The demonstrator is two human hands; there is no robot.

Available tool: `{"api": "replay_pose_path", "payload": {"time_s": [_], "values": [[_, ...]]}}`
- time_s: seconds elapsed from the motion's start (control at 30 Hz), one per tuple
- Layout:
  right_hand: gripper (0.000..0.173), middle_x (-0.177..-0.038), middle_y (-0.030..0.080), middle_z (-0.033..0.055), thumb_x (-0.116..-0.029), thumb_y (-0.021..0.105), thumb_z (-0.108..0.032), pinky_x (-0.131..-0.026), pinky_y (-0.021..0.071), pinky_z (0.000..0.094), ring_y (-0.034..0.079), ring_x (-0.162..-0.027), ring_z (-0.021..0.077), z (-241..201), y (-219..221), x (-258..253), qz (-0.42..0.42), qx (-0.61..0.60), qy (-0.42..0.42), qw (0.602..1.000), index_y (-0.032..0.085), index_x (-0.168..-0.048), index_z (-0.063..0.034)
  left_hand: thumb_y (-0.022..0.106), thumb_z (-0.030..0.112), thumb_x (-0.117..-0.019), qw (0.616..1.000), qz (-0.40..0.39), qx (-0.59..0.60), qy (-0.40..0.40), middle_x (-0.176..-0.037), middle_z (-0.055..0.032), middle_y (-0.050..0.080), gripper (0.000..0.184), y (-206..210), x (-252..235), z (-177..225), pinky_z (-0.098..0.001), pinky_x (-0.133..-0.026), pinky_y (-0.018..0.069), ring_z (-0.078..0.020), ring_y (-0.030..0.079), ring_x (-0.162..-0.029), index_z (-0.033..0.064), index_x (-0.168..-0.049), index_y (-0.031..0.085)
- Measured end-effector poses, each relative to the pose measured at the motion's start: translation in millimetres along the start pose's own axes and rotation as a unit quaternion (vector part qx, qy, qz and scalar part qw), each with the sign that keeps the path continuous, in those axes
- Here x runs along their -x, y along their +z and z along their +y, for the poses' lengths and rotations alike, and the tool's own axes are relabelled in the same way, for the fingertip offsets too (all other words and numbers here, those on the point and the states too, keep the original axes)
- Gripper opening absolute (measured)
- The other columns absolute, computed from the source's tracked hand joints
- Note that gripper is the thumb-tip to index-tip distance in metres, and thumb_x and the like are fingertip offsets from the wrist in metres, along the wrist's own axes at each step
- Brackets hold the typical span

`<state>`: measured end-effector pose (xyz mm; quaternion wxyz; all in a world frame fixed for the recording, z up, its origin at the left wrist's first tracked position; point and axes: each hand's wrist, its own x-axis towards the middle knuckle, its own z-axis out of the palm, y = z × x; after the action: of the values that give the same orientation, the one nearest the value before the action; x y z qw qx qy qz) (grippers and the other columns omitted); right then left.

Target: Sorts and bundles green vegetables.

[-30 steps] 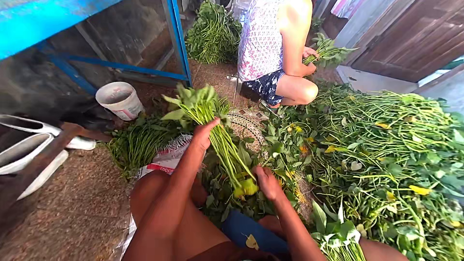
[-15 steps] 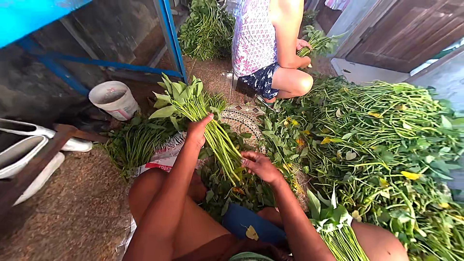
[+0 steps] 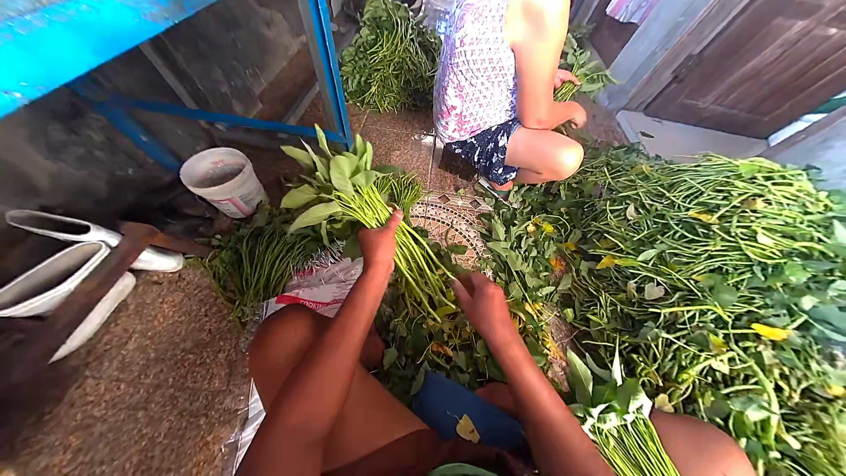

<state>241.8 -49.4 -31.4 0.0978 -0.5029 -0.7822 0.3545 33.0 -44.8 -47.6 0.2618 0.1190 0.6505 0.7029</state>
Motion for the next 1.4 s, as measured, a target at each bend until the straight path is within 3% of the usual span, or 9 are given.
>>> {"api": "replay_pose_path", "payload": {"time_s": [0.2,0.37,0.53,0.63,0.77,0.97,1.13,1.27,1.4], "values": [[0.032,-0.122,0.070,0.0185,-0.1027,0.062,-0.018,-0.105,0.0500,0.0436,0.067,-0.115,0.0260,-23,-7,-57,-0.090,-0.069,-0.072,0.991,0.068,-0.128,0.0000,0.078,0.017,-0.0917,0.987,-0.108,0.080,-0.089,-0.115,-0.0136,0.069,0.041,2,9,6,-0.0417,-0.089,0.0572,-0.0216,0.068,-0.103,0.0033,-0.127,0.063],[0.021,-0.092,0.070,0.0023,-0.0980,0.067,-0.009,-0.069,0.0544,0.0216,0.063,-0.073,0.0037,17,-16,-74,-0.127,-0.295,-0.025,0.947,0.069,-0.116,0.0025,0.068,0.015,-0.0980,0.957,-0.176,0.136,-0.188,-0.103,-0.0132,0.072,0.029,-4,12,9,-0.0378,-0.082,0.0597,-0.0215,0.071,-0.091,0.0015,-0.123,0.062],[0.026,-0.113,0.066,0.0187,-0.0963,0.061,-0.005,-0.091,0.0532,0.0381,0.065,-0.101,0.0227,10,0,-63,-0.019,-0.145,0.000,0.989,0.061,-0.120,0.0052,0.077,0.015,-0.0918,0.980,-0.089,0.088,-0.153,-0.117,-0.0183,0.068,0.045,6,11,2,-0.0431,-0.092,0.0569,-0.0255,0.068,-0.105,-0.0019,-0.129,0.059],[0.046,-0.141,0.053,0.0269,-0.0931,0.061,-0.008,-0.107,0.0477,0.0481,0.056,-0.129,0.0369,-13,-1,-45,0.075,-0.062,-0.028,0.995,0.055,-0.136,0.0047,0.082,0.022,-0.0886,0.993,-0.022,0.023,-0.113,-0.122,-0.0213,0.066,0.051,11,8,-2,-0.0487,-0.097,0.0529,-0.0296,0.064,-0.113,-0.0044,-0.126,0.061],[0.126,-0.167,0.012,0.0309,-0.0742,0.089,-0.042,-0.124,0.0194,0.0596,0.017,-0.155,0.0452,-31,38,-41,-0.019,0.063,-0.050,0.997,0.011,-0.163,0.0009,0.084,0.023,-0.0867,0.992,-0.011,0.021,-0.120,-0.124,-0.0209,0.065,0.055,20,18,0,-0.0493,-0.097,0.0531,-0.0296,0.063,-0.115,-0.0036,-0.128,0.059],[0.088,-0.150,0.048,0.0261,-0.0897,0.070,-0.007,-0.114,0.0421,0.0489,0.053,-0.135,0.0392,-20,25,-65,-0.074,0.141,-0.064,0.985,0.020,-0.162,-0.0028,0.079,0.020,-0.0911,0.982,0.003,0.076,-0.171,-0.125,-0.0244,0.063,0.051,26,26,11,-0.0483,-0.099,0.0525,-0.0317,0.063,-0.116,-0.0081,-0.128,0.057],[0.070,-0.138,0.055,0.0283,-0.0910,0.067,-0.007,-0.101,0.0489,0.0594,0.059,-0.125,0.0452,-50,-47,-48,-0.107,0.287,-0.026,0.952,0.036,-0.154,-0.0026,0.064,0.019,-0.1011,0.955,-0.111,0.198,-0.189,-0.116,-0.0164,0.066,0.036,28,46,24,-0.0371,-0.086,0.0560,-0.0225,0.066,-0.101,0.0000,-0.130,0.056],[0.055,-0.133,0.058,0.0286,-0.0934,0.062,-0.003,-0.101,0.0472,0.0585,0.059,-0.124,0.0459,-52,-102,-32,-0.053,0.365,-0.013,0.929,0.044,-0.145,0.0010,0.048,0.016,-0.1083,0.904,-0.267,0.263,-0.204,-0.137,-0.0179,0.056,0.038,30,78,33,-0.0431,-0.100,0.0523,-0.0269,0.060,-0.121,-0.0008,-0.142,0.046],[0.046,-0.129,0.060,0.0289,-0.0943,0.059,0.001,-0.099,0.0482,0.0593,0.061,-0.120,0.0461,-35,-151,-11,-0.006,0.414,-0.023,0.910,0.048,-0.139,0.0047,0.032,0.014,-0.1115,0.864,-0.315,0.329,-0.215,-0.126,-0.0174,0.064,0.035,41,126,6,-0.0405,-0.093,0.0571,-0.0263,0.067,-0.111,-0.0035,-0.138,0.045]]}}
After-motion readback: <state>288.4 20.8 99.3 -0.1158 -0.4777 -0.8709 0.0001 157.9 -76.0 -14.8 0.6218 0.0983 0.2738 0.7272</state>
